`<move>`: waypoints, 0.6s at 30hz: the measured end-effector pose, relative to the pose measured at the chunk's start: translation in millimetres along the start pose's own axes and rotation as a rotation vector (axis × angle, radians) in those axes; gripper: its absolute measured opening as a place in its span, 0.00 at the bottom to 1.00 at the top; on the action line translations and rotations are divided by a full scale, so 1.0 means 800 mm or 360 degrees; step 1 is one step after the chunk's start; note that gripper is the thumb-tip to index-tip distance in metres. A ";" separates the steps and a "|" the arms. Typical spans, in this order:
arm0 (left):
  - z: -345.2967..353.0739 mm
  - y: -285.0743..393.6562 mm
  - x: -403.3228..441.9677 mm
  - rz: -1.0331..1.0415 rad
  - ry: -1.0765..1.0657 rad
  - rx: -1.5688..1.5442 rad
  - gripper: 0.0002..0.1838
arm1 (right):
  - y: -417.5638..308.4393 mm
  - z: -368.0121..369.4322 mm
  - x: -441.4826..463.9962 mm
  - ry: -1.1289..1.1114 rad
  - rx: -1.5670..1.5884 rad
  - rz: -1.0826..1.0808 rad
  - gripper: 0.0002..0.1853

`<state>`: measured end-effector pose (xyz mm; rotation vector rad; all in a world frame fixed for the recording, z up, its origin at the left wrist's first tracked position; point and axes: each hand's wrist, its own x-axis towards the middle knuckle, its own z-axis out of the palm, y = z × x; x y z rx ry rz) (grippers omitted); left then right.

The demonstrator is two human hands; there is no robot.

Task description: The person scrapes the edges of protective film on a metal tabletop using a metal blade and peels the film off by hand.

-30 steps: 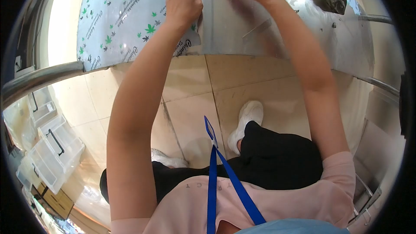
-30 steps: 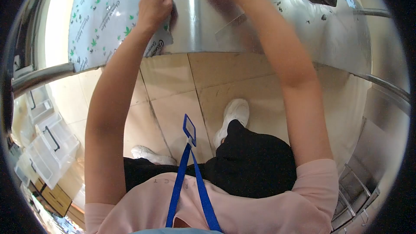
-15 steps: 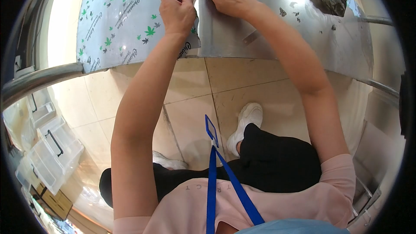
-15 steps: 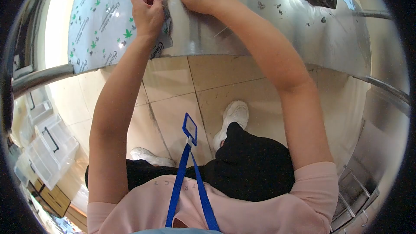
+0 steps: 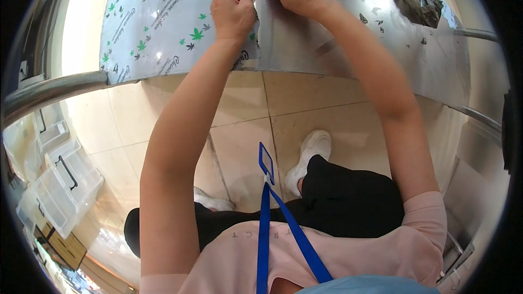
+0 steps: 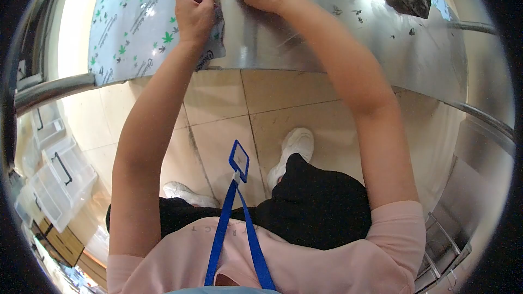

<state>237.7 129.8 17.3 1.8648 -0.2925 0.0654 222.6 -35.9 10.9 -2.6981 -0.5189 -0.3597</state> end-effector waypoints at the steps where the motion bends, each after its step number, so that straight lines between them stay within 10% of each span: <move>1: -0.001 0.001 -0.001 0.0002 -0.0012 0.0026 0.18 | 0.003 -0.002 0.003 -0.0003 -0.0001 -0.0024 0.04; 14: 0.002 -0.004 -0.002 -0.0013 0.0054 -0.0052 0.16 | -0.020 -0.042 0.011 0.0153 0.0487 0.0412 0.08; 18: 0.003 0.002 -0.005 -0.0011 0.0088 -0.0023 0.16 | -0.006 -0.022 0.009 -0.0073 0.0197 -0.0005 0.08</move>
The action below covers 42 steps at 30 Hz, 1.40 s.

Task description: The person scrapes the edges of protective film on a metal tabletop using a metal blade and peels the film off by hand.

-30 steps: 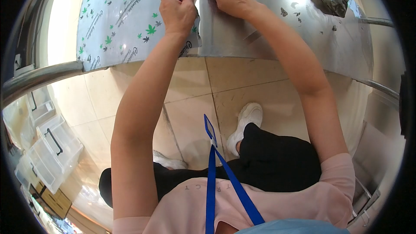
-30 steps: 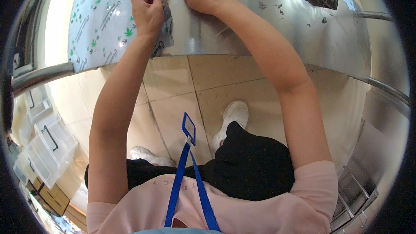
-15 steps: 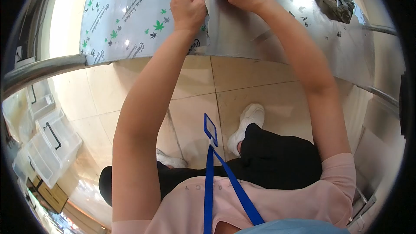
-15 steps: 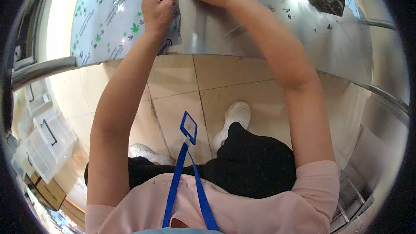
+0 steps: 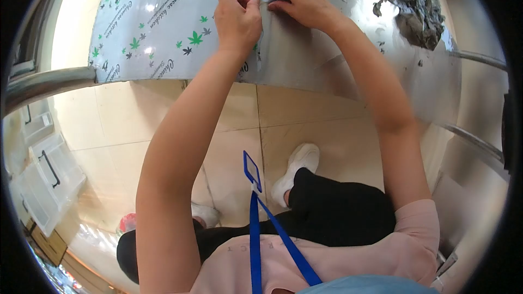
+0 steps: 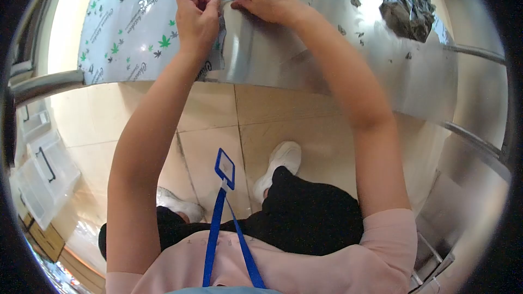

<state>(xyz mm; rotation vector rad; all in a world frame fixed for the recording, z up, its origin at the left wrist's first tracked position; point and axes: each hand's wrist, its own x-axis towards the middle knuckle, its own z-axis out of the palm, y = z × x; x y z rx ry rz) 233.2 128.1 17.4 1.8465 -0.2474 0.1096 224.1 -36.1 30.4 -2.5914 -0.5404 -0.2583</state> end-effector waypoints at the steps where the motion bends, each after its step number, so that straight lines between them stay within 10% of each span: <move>1: 0.000 0.000 -0.001 -0.0025 -0.0005 0.0000 0.17 | -0.001 -0.005 0.005 -0.0077 0.0005 -0.0020 0.08; 15: 0.004 -0.004 -0.002 -0.0091 0.0170 -0.0275 0.14 | 0.018 -0.018 0.024 -0.0217 0.0550 0.0389 0.10; 22: 0.000 0.001 -0.002 -0.0112 0.0177 -0.0239 0.14 | 0.010 -0.027 0.036 -0.0470 0.0017 -0.0024 0.07; 34: -0.013 -0.009 0.006 0.0209 0.0246 0.0580 0.14 | 0.011 -0.025 0.018 -0.0177 0.0231 0.0266 0.08; 38: -0.004 0.001 0.011 0.0529 -0.0107 0.0789 0.14 | 0.013 -0.011 0.022 -0.0132 -0.0053 -0.0119 0.08; 42: -0.005 0.010 0.028 0.0277 -0.0495 0.0888 0.13 | 0.003 -0.024 0.036 -0.0500 0.0250 0.0299 0.09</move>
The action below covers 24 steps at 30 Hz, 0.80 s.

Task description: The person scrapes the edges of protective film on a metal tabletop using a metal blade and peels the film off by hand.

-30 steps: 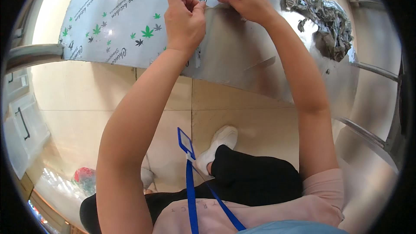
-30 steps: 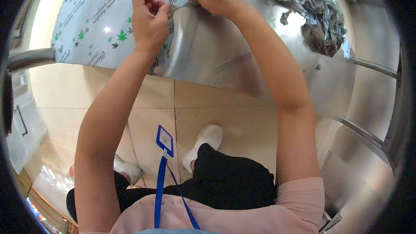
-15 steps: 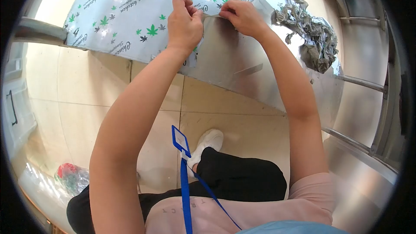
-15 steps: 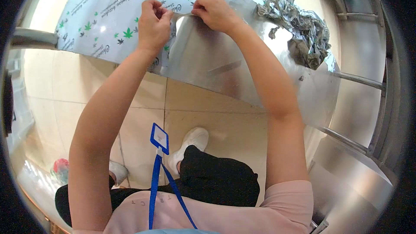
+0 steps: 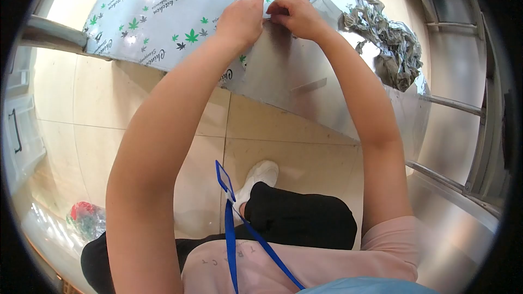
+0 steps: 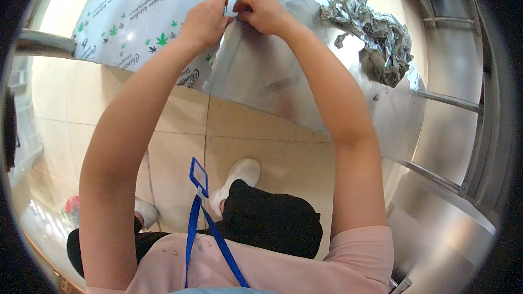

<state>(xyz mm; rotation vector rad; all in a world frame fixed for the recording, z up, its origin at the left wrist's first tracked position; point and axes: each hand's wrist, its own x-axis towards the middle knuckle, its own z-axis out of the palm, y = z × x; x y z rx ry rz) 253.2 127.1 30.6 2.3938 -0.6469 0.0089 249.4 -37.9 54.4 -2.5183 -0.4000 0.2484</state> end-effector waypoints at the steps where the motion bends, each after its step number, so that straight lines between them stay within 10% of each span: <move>1: -0.004 0.001 0.002 -0.0037 -0.0107 0.0011 0.13 | -0.002 0.002 -0.002 0.0039 -0.0049 -0.0040 0.09; 9: 0.002 -0.007 -0.018 -0.0161 0.0191 -0.0080 0.12 | 0.012 -0.024 -0.011 0.0530 -0.0230 -0.0018 0.09; 18: 0.002 -0.009 -0.042 -0.0194 0.0352 -0.0242 0.10 | 0.164 -0.136 -0.062 0.1217 0.2000 0.0368 0.09; 21: 0.004 -0.015 -0.044 -0.0145 0.0382 -0.0273 0.10 | 0.191 -0.109 -0.064 0.1567 0.1957 0.0631 0.11; 24: 0.003 -0.013 -0.047 -0.0123 0.0441 -0.0344 0.11 | 0.221 -0.074 -0.075 0.1428 0.0777 0.0836 0.07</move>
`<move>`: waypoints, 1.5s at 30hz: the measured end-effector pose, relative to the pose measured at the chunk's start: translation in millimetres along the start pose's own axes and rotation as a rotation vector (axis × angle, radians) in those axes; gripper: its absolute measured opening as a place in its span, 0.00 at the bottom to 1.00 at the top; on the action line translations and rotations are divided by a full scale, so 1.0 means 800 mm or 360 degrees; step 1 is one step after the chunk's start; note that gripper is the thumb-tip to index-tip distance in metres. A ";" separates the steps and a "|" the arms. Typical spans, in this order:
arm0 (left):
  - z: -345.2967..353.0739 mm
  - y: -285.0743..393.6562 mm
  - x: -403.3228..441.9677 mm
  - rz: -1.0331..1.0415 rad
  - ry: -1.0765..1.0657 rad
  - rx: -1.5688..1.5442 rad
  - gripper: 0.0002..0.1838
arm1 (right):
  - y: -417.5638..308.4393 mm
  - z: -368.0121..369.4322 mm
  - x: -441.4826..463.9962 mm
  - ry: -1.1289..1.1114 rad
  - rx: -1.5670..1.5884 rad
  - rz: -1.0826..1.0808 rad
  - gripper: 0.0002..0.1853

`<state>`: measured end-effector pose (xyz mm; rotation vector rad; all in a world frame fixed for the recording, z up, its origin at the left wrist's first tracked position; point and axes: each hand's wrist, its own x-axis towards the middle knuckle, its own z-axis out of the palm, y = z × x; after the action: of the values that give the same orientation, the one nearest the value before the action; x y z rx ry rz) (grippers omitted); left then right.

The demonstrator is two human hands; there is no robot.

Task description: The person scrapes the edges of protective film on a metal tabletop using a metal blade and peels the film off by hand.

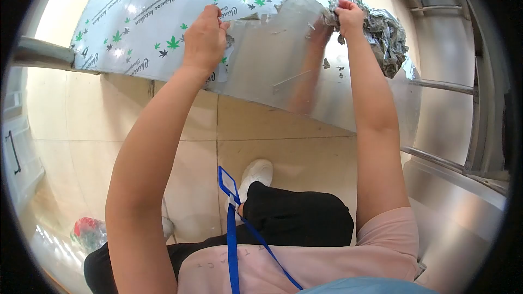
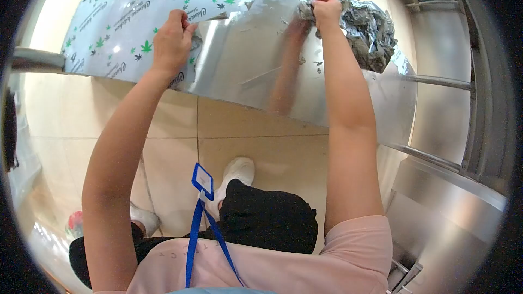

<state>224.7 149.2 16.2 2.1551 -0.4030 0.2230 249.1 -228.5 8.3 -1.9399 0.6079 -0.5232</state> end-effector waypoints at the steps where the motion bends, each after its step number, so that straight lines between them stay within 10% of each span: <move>1: 0.002 -0.002 -0.002 0.0023 0.0059 0.0034 0.11 | 0.007 -0.002 -0.009 -0.0009 -0.0455 -0.0197 0.06; 5: 0.007 -0.008 -0.001 0.0124 0.0137 0.0068 0.10 | -0.011 0.006 -0.027 -0.0055 -0.1541 -0.1090 0.08; 9: 0.003 -0.005 -0.003 0.0068 0.0015 0.0022 0.09 | -0.055 0.007 -0.032 -0.0343 -0.1676 -0.0836 0.13; 15: 0.002 -0.004 -0.006 0.0107 0.0073 -0.0040 0.05 | -0.073 -0.039 0.014 -0.0408 -0.0282 -0.0284 0.16; 18: -0.006 -0.007 0.001 0.0693 0.0404 0.0225 0.08 | -0.087 -0.044 0.012 -0.0497 0.0520 0.0008 0.16; 25: 0.043 0.126 0.029 -0.0346 -0.0370 -0.1582 0.13 | -0.146 -0.004 -0.111 -0.1092 0.1412 0.0229 0.16; 34: 0.066 0.119 0.054 -0.0169 -0.0424 -0.1060 0.09 | -0.169 -0.006 -0.156 -0.0557 0.0104 -0.0430 0.16; 41: 0.033 0.087 0.071 -0.0373 -0.0354 -0.0721 0.15 | -0.060 -0.041 -0.047 -0.0503 -0.0079 -0.0144 0.09; 43: 0.013 0.042 0.080 -0.0122 -0.0065 -0.0469 0.15 | -0.036 -0.059 -0.038 -0.0353 -0.2132 -0.0827 0.14; 45: -0.039 0.029 0.075 -0.0202 -0.0243 -0.0438 0.15 | -0.039 -0.066 -0.042 -0.0040 -0.2226 -0.0741 0.17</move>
<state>271.8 150.2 70.2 1.9226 -0.3595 -0.0667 197.5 -232.6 55.1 -3.4574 0.5291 -0.3451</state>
